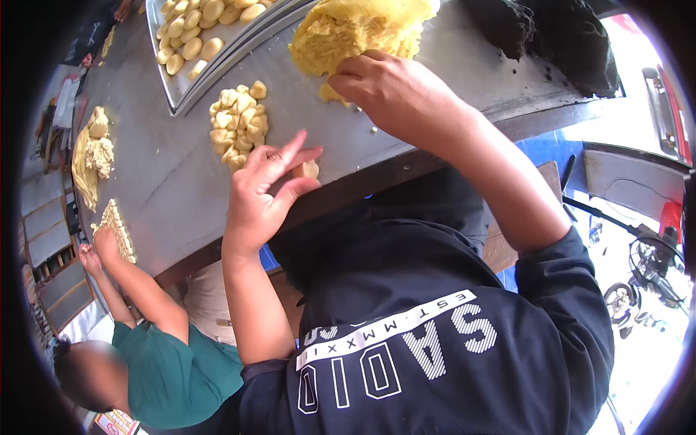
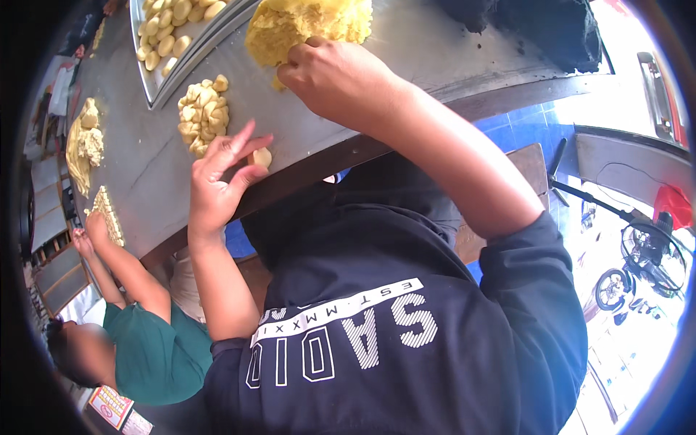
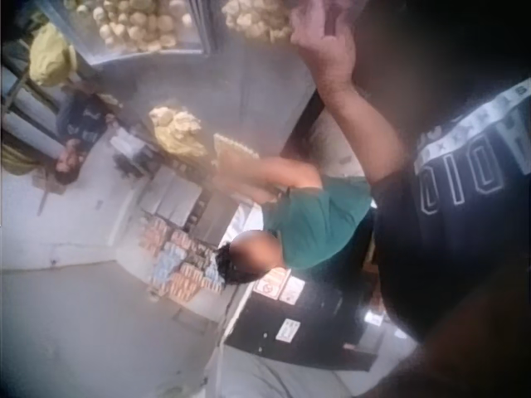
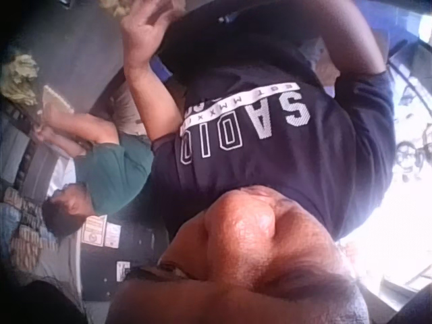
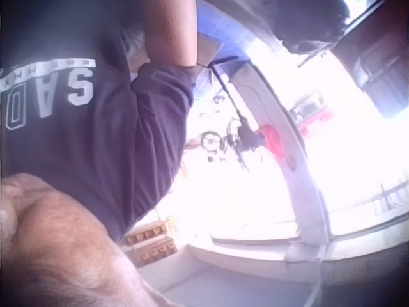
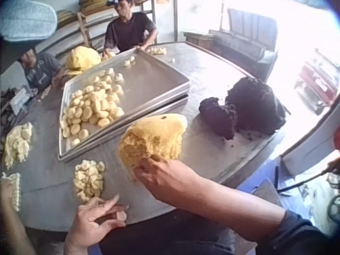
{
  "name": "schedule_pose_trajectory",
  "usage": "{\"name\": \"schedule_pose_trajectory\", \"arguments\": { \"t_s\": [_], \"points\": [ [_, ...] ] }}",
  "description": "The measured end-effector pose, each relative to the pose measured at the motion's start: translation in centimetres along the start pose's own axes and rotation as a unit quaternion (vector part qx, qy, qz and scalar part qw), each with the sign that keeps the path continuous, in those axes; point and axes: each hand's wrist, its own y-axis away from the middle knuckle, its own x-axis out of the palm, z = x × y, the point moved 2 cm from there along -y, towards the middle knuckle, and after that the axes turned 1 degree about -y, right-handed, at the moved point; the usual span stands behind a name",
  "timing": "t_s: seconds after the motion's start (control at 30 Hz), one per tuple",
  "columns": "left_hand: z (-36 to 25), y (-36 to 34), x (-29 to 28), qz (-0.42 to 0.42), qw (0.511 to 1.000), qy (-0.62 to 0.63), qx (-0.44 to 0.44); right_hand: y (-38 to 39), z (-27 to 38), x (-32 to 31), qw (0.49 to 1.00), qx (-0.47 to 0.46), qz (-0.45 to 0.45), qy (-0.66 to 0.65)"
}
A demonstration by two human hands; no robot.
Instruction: The person shapes pieces of yellow dough into small rounds, placing them onto a metal tray alongside several others.
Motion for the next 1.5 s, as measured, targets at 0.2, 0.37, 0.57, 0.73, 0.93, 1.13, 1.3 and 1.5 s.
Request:
{"name": "schedule_pose_trajectory", "arguments": {
  "t_s": [0.2,0.37,0.57,0.73,0.93,1.13,1.3,1.5],
  "points": [
    [1.6,2.3,1.7,-0.107,0.973,0.162,-0.122,0.6,1.3,-1.1,0.996,-0.067,0.004,-0.063],
    [-0.4,3.0,2.3,-0.165,0.979,-0.12,-0.007,2.2,1.3,-0.9,0.983,-0.001,-0.025,-0.179],
    [-1.2,2.0,4.0,-0.162,0.967,-0.195,0.004,3.6,4.1,0.4,0.986,0.074,-0.074,-0.128],
    [-0.5,4.1,2.3,-0.16,0.987,0.03,0.014,6.8,-0.5,-1.5,0.973,0.14,-0.135,-0.123],
    [-0.7,2.3,0.4,-0.082,0.973,-0.214,0.034,5.7,1.0,-1.0,0.985,-0.026,-0.056,-0.161],
    [0.0,1.2,-0.4,-0.056,0.991,-0.11,-0.057,3.4,1.4,-0.7,0.995,-0.018,-0.096,-0.013],
    [-1.6,-2.4,0.4,-0.02,0.971,-0.214,-0.106,4.6,2.0,-0.7,0.995,0.01,-0.097,-0.028],
    [-0.3,-4.4,0.4,0.004,0.953,-0.293,-0.083,3.0,1.5,-0.2,0.998,0.015,-0.062,-0.018]
  ]
}}
